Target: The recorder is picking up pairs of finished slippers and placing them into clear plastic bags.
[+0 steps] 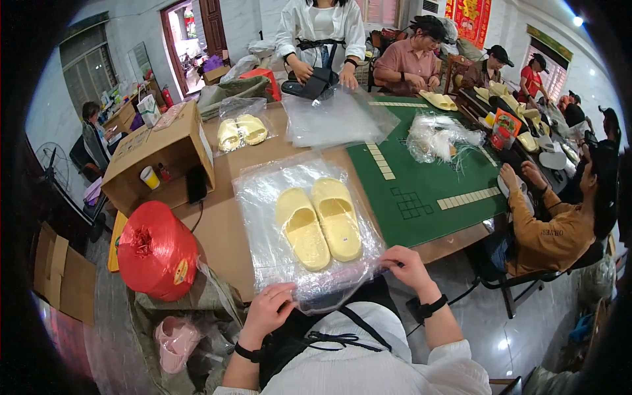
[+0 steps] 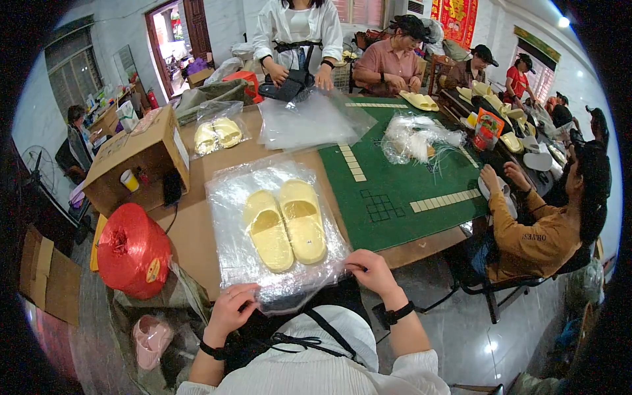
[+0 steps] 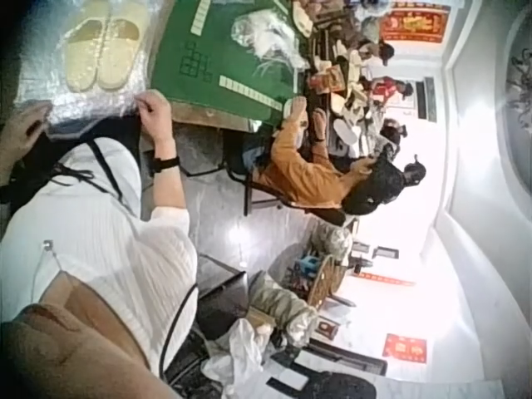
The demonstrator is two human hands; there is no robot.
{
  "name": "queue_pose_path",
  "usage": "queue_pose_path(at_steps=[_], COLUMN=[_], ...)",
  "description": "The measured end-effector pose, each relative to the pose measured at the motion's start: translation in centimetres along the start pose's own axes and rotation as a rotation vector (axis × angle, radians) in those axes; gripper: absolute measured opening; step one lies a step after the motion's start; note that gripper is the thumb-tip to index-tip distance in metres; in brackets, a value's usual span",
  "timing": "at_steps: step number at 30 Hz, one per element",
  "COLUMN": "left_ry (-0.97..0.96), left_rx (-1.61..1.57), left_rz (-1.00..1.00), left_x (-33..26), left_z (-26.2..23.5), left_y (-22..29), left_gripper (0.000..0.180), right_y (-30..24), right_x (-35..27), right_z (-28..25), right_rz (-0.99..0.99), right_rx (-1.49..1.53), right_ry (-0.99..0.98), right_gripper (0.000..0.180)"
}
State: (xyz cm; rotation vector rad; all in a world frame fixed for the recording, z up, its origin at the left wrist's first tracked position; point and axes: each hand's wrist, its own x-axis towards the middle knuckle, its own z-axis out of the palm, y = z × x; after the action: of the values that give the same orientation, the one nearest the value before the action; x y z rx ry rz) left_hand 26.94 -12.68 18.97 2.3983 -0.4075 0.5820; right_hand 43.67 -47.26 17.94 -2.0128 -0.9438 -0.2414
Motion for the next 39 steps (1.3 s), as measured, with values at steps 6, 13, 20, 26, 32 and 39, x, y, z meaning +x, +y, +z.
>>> queue_pose_path(at_steps=[6, 13, 20, 26, 32, 39], left_ry=[0.183, 0.263, 0.293, 0.27, 0.463, 0.125], left_rx=[-0.15, -0.421, -0.462, -0.432, -0.519, -0.743], left_rz=[-0.212, -0.761, -0.855, -0.87, -0.671, -0.902], left_x=[0.2, 2.4, 3.3, 4.1, 3.9, 7.9], left_z=[0.1, 2.0, 2.3, 1.2, 3.0, 3.5], left_y=[0.2, -3.3, -3.3, -1.5, -1.5, -1.7], left_gripper=[0.006, 0.027, 0.031, 0.03, 0.032, 0.063], right_y=[0.5, -1.0, -6.4, -4.0, -3.5, -3.1], right_x=[0.0, 3.6, 4.7, 4.9, 4.4, 4.5], right_z=[1.3, 3.3, 6.1, 9.6, 10.0, 10.2], right_rz=[0.301, 0.443, -0.153, -0.093, -0.091, -0.098], right_rx=[0.255, -0.106, -0.417, -0.33, -0.287, -0.281], right_ry=[0.103, 0.271, 0.317, -0.037, -0.007, 0.006], right_gripper=[0.008, 0.016, 0.046, 0.047, 0.049, 0.047])
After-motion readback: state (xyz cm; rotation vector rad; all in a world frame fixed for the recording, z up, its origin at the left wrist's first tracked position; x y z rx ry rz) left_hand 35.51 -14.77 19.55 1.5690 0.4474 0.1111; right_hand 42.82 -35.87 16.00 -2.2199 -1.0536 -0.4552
